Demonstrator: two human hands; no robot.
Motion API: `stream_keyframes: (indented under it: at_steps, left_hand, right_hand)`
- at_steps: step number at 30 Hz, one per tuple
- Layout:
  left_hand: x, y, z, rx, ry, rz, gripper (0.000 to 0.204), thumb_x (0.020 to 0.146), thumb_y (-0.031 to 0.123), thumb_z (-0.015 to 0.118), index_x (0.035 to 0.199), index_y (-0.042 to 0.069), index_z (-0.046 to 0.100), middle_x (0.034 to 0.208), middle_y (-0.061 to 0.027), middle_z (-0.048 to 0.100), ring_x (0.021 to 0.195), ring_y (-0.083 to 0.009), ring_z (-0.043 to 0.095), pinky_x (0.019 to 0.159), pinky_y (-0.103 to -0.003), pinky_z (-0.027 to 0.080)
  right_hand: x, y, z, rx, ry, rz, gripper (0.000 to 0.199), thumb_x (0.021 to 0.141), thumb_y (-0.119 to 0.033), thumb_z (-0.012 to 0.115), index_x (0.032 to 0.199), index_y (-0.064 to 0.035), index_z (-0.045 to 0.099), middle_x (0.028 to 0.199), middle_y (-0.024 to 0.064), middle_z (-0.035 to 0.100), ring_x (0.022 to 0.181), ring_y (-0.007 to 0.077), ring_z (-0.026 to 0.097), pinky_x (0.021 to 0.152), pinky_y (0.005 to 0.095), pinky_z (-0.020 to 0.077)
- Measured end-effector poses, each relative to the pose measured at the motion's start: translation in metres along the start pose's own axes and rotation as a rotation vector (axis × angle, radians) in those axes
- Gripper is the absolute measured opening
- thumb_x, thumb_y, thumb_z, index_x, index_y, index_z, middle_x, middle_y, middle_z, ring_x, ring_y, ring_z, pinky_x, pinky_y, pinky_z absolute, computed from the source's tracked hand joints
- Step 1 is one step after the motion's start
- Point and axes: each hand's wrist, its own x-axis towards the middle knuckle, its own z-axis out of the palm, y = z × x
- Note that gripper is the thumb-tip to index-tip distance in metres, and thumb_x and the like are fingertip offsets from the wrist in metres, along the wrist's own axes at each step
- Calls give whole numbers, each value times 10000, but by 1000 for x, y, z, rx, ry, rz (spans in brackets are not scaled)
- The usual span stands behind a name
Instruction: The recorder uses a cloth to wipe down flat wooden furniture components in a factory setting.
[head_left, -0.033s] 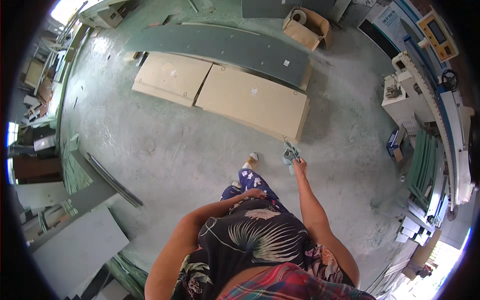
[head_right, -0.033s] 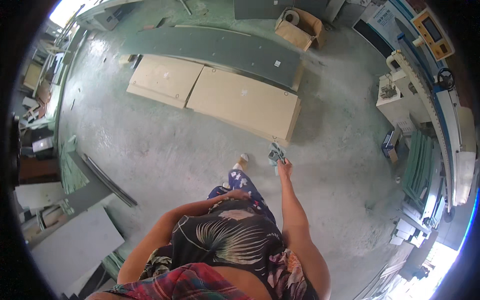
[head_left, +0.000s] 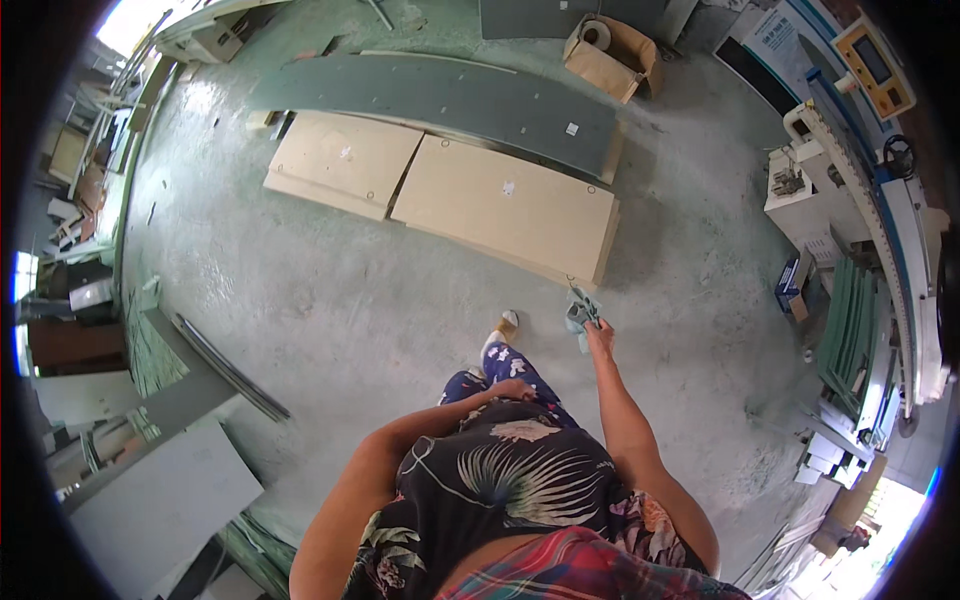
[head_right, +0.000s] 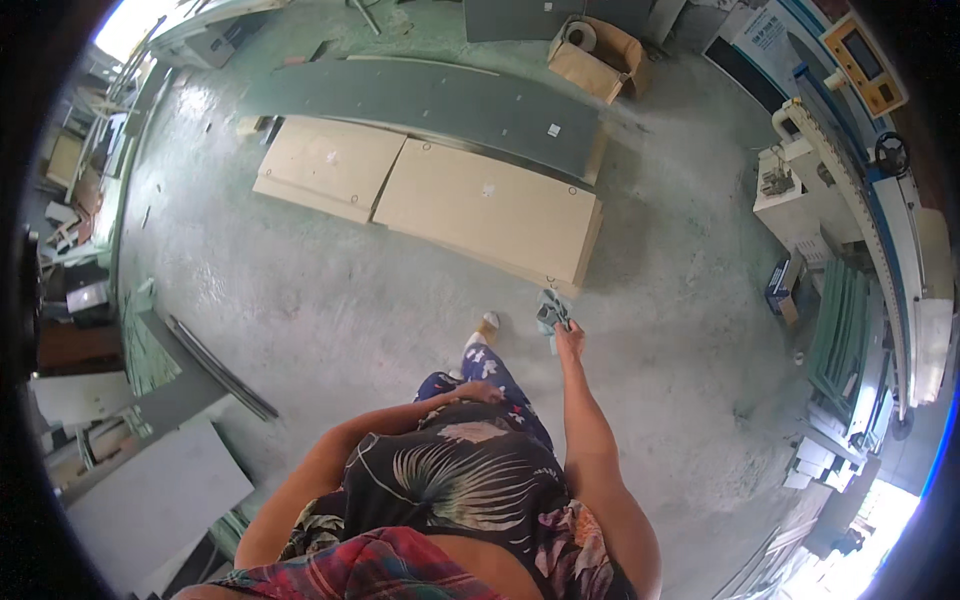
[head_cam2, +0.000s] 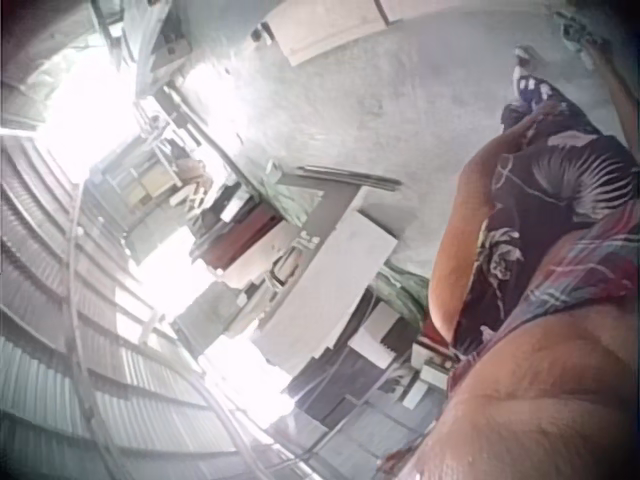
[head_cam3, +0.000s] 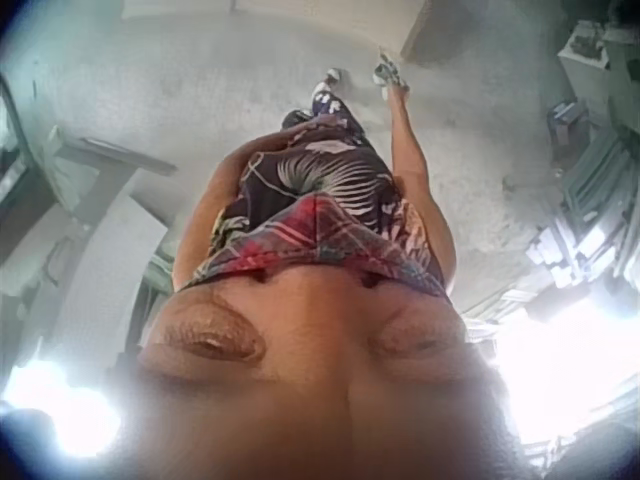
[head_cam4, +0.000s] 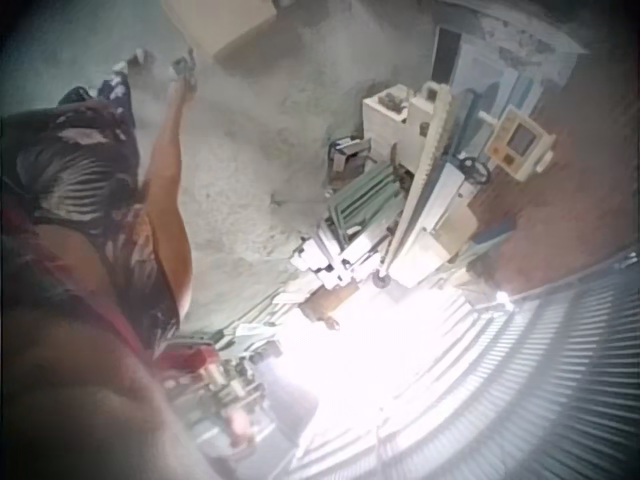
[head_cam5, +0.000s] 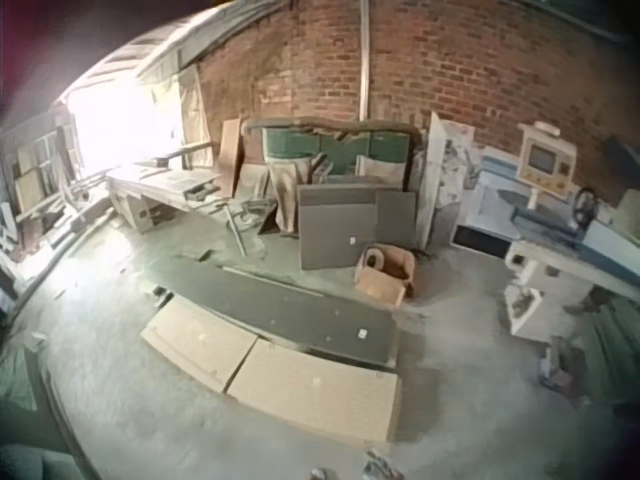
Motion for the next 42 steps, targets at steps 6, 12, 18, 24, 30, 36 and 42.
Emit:
stream_keyframes:
  at_steps: [6, 12, 18, 24, 30, 36, 42]
  left_hand:
    - [-21, 34, -61, -197, 219, 268, 164, 792, 165, 641, 910, 54, 613, 798, -59, 641, 713, -172, 617, 667, -308, 483]
    - [-37, 58, -171, -228, 194, 284, 161, 800, 165, 635, 916, 56, 611, 799, -51, 638, 713, -163, 612, 667, -301, 480]
    - [-71, 46, -236, -293, 112, 281, 158, 808, 165, 630, 922, 58, 609, 801, -42, 634, 714, -154, 608, 667, -295, 478]
    - [-109, 44, -289, -378, 20, 293, 155, 815, 166, 625, 928, 61, 607, 803, -34, 631, 715, -145, 604, 668, -289, 475]
    - [-154, 28, -281, -551, -136, 248, 152, 823, 166, 620, 934, 63, 604, 805, -25, 628, 716, -137, 599, 668, -283, 473]
    - [-204, 31, -204, -813, -406, 140, 149, 831, 166, 614, 940, 65, 602, 807, -17, 624, 717, -128, 595, 668, -276, 470]
    - [-211, 11, -212, -965, -531, 40, 146, 839, 166, 609, 945, 67, 600, 809, -8, 621, 718, -119, 591, 668, -270, 468]
  right_hand:
    - [3, -67, 31, -50, -231, 45, 416, 755, -325, 652, 1043, -26, 644, 963, 211, 653, 922, 350, 626, 788, 397, 479]
    - [19, -119, 51, -70, -276, 42, 461, 745, -334, 674, 1063, -2, 634, 1001, 206, 652, 944, 348, 621, 812, 395, 475]
    - [20, -162, 78, -88, -262, 64, 469, 747, -343, 663, 1072, -7, 633, 1030, 205, 645, 979, 355, 606, 847, 405, 467]
    - [-2, -200, 103, -76, -175, 112, 432, 741, -337, 658, 1050, -36, 649, 985, 194, 657, 947, 344, 621, 819, 405, 480]
    - [-16, -221, 134, -81, -150, 125, 448, 765, -389, 625, 1067, -58, 630, 1034, 205, 634, 965, 352, 609, 812, 433, 477]
    - [-14, -238, 157, -14, -180, 88, 418, 776, -360, 628, 1014, -17, 629, 964, 227, 639, 921, 391, 605, 781, 436, 477]
    - [-24, -254, 164, 58, -121, 170, 447, 781, -312, 670, 1050, 41, 616, 975, 242, 645, 910, 343, 625, 780, 386, 473]
